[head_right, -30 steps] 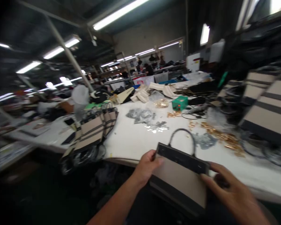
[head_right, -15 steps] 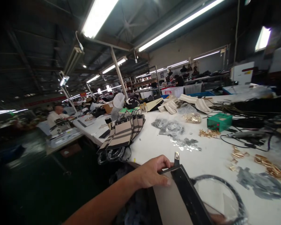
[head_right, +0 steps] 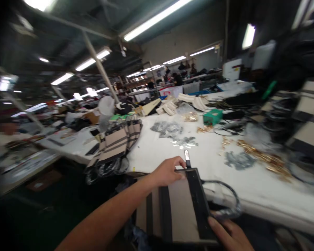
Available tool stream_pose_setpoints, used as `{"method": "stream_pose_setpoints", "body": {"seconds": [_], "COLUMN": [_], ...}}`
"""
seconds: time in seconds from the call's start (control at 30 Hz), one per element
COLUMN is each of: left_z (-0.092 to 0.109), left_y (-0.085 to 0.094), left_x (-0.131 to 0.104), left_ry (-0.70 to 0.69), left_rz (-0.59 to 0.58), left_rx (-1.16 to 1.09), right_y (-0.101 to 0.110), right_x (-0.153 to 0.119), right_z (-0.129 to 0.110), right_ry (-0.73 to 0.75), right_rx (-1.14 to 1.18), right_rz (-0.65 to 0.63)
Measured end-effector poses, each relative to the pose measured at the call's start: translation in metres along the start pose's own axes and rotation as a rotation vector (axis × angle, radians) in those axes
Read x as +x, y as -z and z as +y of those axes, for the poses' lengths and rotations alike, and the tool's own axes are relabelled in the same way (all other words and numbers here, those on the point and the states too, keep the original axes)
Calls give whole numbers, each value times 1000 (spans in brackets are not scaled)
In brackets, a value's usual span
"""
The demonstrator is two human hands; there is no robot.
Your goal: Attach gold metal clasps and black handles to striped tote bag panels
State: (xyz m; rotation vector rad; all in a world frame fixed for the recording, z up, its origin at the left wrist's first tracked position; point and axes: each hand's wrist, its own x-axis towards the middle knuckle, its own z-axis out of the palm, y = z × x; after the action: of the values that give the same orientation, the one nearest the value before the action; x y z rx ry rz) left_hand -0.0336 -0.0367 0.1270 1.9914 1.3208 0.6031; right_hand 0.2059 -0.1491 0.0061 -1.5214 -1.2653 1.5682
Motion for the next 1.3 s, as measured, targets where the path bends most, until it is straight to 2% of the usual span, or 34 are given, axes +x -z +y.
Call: {"method": "stream_pose_setpoints", "body": {"seconds": [0.07, 0.17, 0.27, 0.4, 0.6, 0.67, 0.77, 0.83, 0.9, 1.0, 1.03, 1.1, 1.17, 1.2, 1.3], "left_z": [-11, -34, -53, -71, -79, -75, -66, -63, -64, -69, -71, -72, -72, -72, -71], "left_y": [-16, -40, -60, -74, -74, -77, -87, -97, -105, -113, -115, -119, -121, -122, -123], "left_x": [29, 73, 96, 98, 104, 98, 75, 57, 41, 25, 22, 19, 18, 18, 18], "left_ry": [-43, -61, -57, -13, 31, 14, -95, -172, -231, -271, -275, -272, -267, -264, -254], "left_rz": [-44, -138, -220, -237, -176, -82, 133, 186, 178, 138, 124, 104, 93, 89, 67], "left_rx": [-4, -27, -47, -48, 62, 198, 385, 432, 451, 490, 505, 523, 535, 543, 578], "right_y": [3, 9, 9, 0, 5, 5, 2, 4, 13, 37, 45, 57, 61, 60, 50], "right_x": [-2, 12, 25, 29, 42, 46, 49, 48, 43, 29, 25, 23, 33, 42, 72], "right_z": [2, 8, 18, 28, 19, 16, 17, 18, 15, -2, -11, -32, -54, -64, -80], "right_ry": [-62, -31, -82, -137, -108, -134, -145, -148, -152, -48, 26, 200, 342, 388, 421], "right_rx": [48, 155, 214, 302, 365, 364, 379, 354, 225, -208, -364, -605, -770, -855, -1131], "right_rz": [77, 92, 141, 167, 219, 227, 236, 224, 165, 61, 71, 180, 292, 308, 221]}}
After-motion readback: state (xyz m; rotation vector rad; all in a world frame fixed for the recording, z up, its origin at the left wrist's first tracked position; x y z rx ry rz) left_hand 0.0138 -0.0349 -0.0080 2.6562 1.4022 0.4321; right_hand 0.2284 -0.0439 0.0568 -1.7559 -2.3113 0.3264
